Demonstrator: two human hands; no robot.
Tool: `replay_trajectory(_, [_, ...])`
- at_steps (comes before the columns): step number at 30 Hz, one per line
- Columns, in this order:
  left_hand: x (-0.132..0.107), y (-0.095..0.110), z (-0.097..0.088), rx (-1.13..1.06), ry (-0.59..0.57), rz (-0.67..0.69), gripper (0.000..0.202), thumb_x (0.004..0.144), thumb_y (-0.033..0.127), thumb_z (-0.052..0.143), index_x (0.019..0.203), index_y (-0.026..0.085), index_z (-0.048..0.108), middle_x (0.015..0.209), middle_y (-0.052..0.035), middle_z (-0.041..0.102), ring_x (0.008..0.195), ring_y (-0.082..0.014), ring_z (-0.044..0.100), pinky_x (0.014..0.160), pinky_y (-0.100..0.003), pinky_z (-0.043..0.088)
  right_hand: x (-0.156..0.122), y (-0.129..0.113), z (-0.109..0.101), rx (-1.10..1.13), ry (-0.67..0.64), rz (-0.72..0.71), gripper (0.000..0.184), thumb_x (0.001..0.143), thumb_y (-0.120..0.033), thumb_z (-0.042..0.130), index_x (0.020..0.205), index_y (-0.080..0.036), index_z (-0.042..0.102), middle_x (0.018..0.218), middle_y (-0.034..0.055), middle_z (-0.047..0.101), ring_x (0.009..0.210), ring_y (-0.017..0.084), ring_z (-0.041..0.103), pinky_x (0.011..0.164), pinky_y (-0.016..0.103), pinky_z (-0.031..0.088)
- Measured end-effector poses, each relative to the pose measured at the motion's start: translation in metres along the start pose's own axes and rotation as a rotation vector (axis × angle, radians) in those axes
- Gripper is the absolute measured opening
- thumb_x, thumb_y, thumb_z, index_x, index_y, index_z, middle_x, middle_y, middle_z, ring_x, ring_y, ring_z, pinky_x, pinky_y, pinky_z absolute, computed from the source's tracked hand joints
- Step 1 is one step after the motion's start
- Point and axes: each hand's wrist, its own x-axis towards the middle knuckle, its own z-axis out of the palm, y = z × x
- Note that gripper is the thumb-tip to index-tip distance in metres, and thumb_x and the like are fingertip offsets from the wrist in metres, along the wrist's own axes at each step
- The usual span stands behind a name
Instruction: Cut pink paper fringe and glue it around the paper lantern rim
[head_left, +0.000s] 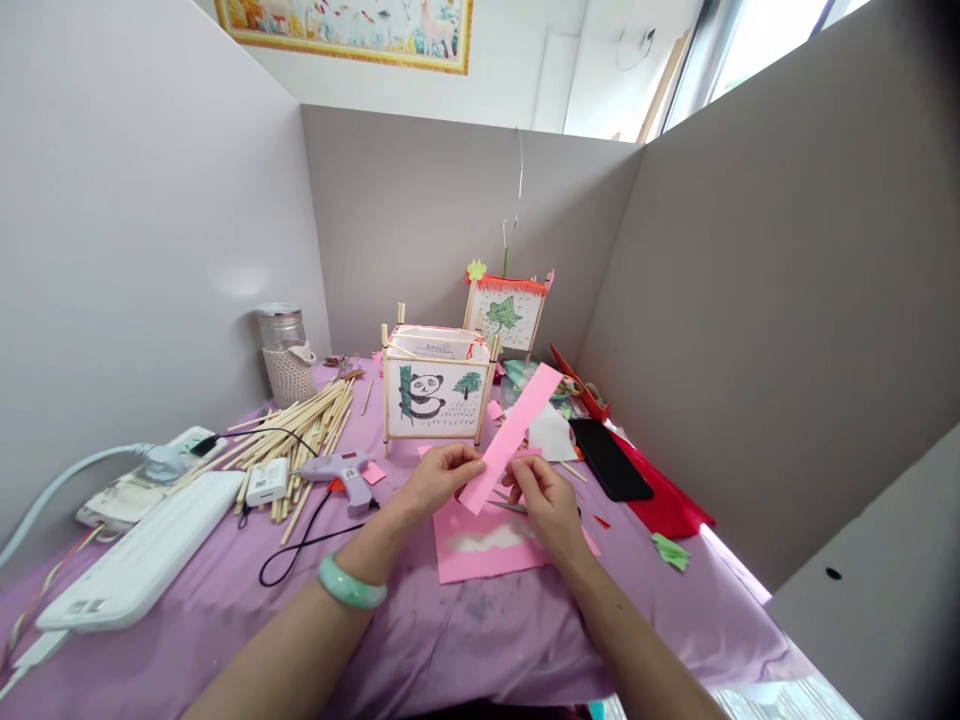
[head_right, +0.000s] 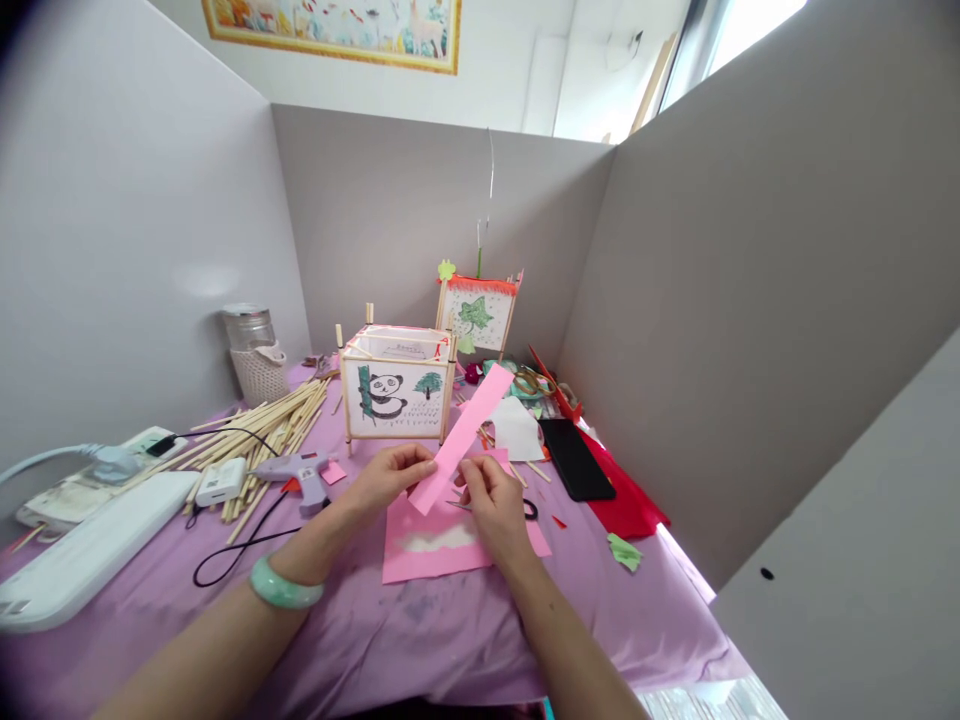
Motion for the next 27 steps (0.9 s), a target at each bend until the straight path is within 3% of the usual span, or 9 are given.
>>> replay_trajectory(4, [0.0,-0.001,-0.001,-0.019,-0.003,0.004,0.025,0.07,0.038,0.065,0.074,0.014,0.058,0.063,0.0025,0.051,0.055,-0.0069,0.042,0.05,-0.02,0.031,-0.001,0.0,-0.001,-0.021,-0.044,-0.021,0.026,0.083,-0.046,0.053,0.08,-0.02,0.057,0.069,-0.001,0.06,0.056,0.011,0.052,0.056,0.023,0.043])
replay_trajectory(10, [-0.002,0.004,0.001,-0.1,-0.009,0.016,0.026,0.068,0.036,0.067,0.074,0.014,0.055,0.063,0.0037,0.049,0.054,-0.0065,0.043,0.052,-0.02,0.035,-0.005,0.004,0.006,-0.319,-0.156,-0.168,0.02,0.082,-0.037,0.056,0.072,-0.02,0.053,0.065,-0.0026,0.056,0.055,0.01,0.048,0.052,0.022,0.036])
replay_trajectory(15, [-0.002,0.008,0.001,-0.072,0.07,0.014,0.03,0.066,0.034,0.071,0.086,0.015,0.059,0.084,-0.0019,0.06,0.072,-0.0113,0.054,0.066,-0.025,0.044,-0.004,0.009,0.003,-0.588,0.093,-0.318,0.009,0.085,-0.024,0.048,0.078,-0.02,0.052,0.069,-0.0012,0.056,0.058,0.011,0.049,0.057,0.023,0.036])
replay_trajectory(18, [-0.007,0.012,0.003,-0.065,-0.047,-0.028,0.033,0.062,0.03,0.074,0.089,0.015,0.063,0.087,-0.0047,0.064,0.076,-0.0146,0.058,0.071,-0.029,0.046,-0.004,0.01,0.0,-0.827,0.22,-0.465,0.012,0.085,-0.019,0.045,0.078,-0.019,0.055,0.075,0.0029,0.056,0.065,0.014,0.049,0.061,0.026,0.035])
replay_trajectory(21, [-0.012,0.014,0.004,-0.074,-0.148,-0.11,0.027,0.069,0.035,0.069,0.085,0.013,0.067,0.086,-0.0068,0.069,0.08,-0.0186,0.062,0.082,-0.035,0.047,-0.005,0.008,0.001,-0.981,0.22,-0.585,0.013,0.085,-0.017,0.045,0.077,-0.019,0.056,0.074,0.0042,0.056,0.068,0.016,0.049,0.064,0.028,0.034])
replay_trajectory(24, [-0.012,0.01,0.003,-0.101,-0.112,-0.165,0.034,0.077,0.044,0.06,0.082,0.012,0.07,0.087,-0.0087,0.071,0.082,-0.0203,0.065,0.089,-0.038,0.046,-0.006,0.007,0.004,-0.955,0.18,-0.608,0.013,0.086,-0.017,0.045,0.078,-0.019,0.055,0.075,0.0044,0.056,0.071,0.017,0.049,0.066,0.029,0.035])
replay_trajectory(27, [-0.008,0.003,0.0,-0.16,-0.054,-0.186,0.039,0.078,0.046,0.057,0.084,0.01,0.071,0.085,-0.0107,0.071,0.079,-0.0206,0.065,0.087,-0.039,0.047,-0.005,0.007,0.004,-0.774,0.151,-0.542,0.012,0.087,-0.02,0.046,0.079,-0.019,0.054,0.078,0.0042,0.057,0.072,0.016,0.05,0.067,0.028,0.037])
